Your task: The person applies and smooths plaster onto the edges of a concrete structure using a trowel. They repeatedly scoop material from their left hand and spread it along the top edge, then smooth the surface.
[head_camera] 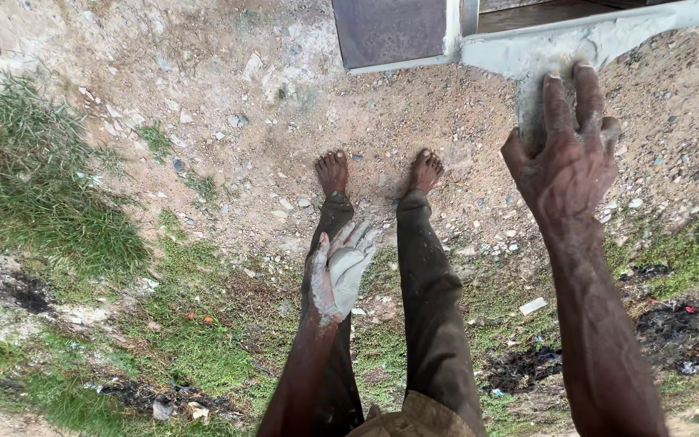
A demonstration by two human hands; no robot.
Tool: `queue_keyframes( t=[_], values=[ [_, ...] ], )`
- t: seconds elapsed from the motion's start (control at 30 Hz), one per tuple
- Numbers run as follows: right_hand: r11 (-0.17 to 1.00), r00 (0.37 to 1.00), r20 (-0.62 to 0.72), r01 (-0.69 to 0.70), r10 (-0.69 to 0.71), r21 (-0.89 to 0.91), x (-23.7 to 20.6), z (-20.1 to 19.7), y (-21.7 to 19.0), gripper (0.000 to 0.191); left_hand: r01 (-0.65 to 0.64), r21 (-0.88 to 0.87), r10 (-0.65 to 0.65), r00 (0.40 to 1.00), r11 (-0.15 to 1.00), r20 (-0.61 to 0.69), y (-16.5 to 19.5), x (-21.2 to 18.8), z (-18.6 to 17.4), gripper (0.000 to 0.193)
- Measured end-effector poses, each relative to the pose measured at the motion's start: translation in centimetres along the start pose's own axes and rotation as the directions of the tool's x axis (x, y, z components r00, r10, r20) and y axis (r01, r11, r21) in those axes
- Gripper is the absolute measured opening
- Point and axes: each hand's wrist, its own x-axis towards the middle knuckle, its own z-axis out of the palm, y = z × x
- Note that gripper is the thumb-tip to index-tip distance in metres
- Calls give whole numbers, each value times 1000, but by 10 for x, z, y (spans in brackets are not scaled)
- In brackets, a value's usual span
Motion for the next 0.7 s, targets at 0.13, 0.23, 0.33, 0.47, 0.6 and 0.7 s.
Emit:
queue_keyframes(
  t=[0.13, 0.23, 0.33, 0.47, 0.6, 0.7],
  values=[
    [996, 994, -67, 90, -90, -1, 5, 9, 7, 71, -12, -26, 12, 1000, 1000, -14, 5, -3, -8, 72],
    [995, 993, -70, 99, -97, 15, 5, 13, 10, 71, -16, -69, 18, 1000, 998, 23, 6, -1, -11, 73],
    [996, 995, -47, 88, -86, 35, 2, 13, 9, 72, -10, -83, 12, 1000, 997, 22, 8, 1, -12, 73],
    [996, 995, -45, 91, -91, -23, 3, 17, 10, 75, -3, -34, 3, 1000, 999, -3, 9, 0, -13, 73],
    [993, 994, -40, 102, -104, -54, 3, 27, 16, 75, 9, -25, -10, 999, 1000, -52, 9, 1, -9, 72],
    [997, 999, 50, 14, -18, 72, -9, 36, 20, 77, -4, -50, -1, 997, 999, -83, 13, 3, 2, 72]
  ],
)
